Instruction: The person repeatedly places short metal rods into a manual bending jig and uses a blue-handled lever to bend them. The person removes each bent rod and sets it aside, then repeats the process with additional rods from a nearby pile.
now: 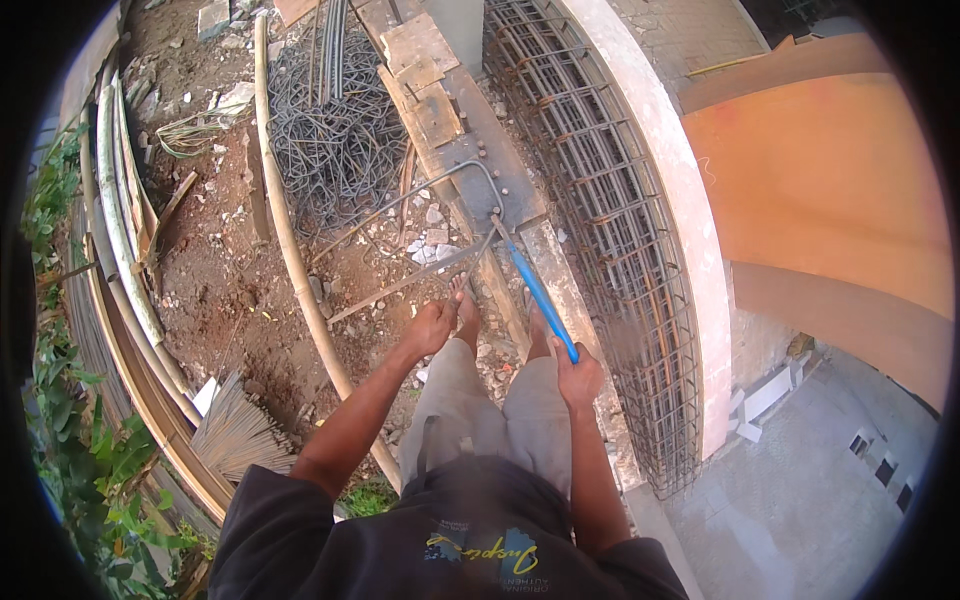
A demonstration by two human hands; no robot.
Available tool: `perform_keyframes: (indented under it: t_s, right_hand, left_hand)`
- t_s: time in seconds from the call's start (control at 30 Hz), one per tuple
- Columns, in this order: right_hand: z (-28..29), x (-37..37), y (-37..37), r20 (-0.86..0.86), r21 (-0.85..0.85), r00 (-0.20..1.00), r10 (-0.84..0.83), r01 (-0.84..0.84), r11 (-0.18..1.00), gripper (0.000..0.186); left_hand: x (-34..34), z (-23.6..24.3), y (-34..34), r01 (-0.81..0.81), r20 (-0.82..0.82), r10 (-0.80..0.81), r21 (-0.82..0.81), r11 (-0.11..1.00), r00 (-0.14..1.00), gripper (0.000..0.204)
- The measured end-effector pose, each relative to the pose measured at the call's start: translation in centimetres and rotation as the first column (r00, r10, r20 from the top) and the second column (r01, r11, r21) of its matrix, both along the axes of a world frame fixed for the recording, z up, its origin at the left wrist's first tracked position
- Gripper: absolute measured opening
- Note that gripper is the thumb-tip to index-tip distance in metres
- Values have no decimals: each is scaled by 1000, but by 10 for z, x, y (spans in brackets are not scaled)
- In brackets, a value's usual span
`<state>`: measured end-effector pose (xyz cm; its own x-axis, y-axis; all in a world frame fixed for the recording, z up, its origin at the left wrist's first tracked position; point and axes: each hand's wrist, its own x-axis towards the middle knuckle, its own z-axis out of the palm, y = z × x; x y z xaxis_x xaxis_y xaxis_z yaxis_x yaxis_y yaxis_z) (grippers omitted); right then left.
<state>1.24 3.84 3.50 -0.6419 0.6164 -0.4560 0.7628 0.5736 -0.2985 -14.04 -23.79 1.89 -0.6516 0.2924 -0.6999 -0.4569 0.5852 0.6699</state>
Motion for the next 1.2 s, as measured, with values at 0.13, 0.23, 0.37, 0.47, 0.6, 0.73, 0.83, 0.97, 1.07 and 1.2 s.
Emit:
perform_keyframes:
  t_s: [0.13, 0.23, 0.37, 0.47, 0.6, 0.73, 0.83, 0.97, 1.07, 1.2]
  right_hand:
    - [46, -16, 26, 51, 30, 996, 66, -68, 997, 65]
    - [54, -23, 39, 58, 40, 993, 104, -107, 993, 65]
    - [53, -17, 36, 90, -86, 991, 97, -89, 992, 65]
    - [43, 0, 32, 11, -273, 995, 99, -92, 958, 63]
    - [34, -5, 81, 118, -800, 981, 152, 3, 600, 43]
    - [19, 6, 89, 207, -911, 968, 141, 139, 388, 37]
    - [7, 14, 74, 200, -911, 978, 57, 165, 377, 40]
    - [-6, 36, 40, 167, -912, 984, -65, 179, 368, 44]
    - [-22, 56, -55, 158, -922, 950, -269, 239, 303, 45]
    - [-53, 66, -141, 177, -929, 882, -438, 297, 223, 46]
  left_hand:
    - [23, 12, 27, -174, -67, 164, -214, 961, 984, 79]
    - [22, 9, 33, -217, -94, 202, -201, 955, 975, 78]
    - [19, 14, 30, -195, -60, 186, -247, 949, 981, 78]
    - [25, 4, 27, -285, -87, 272, -216, 934, 958, 78]
    - [28, 6, 30, -358, -227, 308, -228, 905, 924, 77]
    - [25, 5, 31, -374, -167, 337, -316, 872, 927, 75]
    - [21, 7, 32, -365, -184, 317, -384, 848, 930, 74]
    - [5, 6, 14, -287, -186, 231, -381, 879, 955, 66]
    - [-33, -2, -16, -268, -302, 146, -419, 867, 942, 63]
    - [-68, -2, -40, -241, -355, 74, -452, 859, 932, 53]
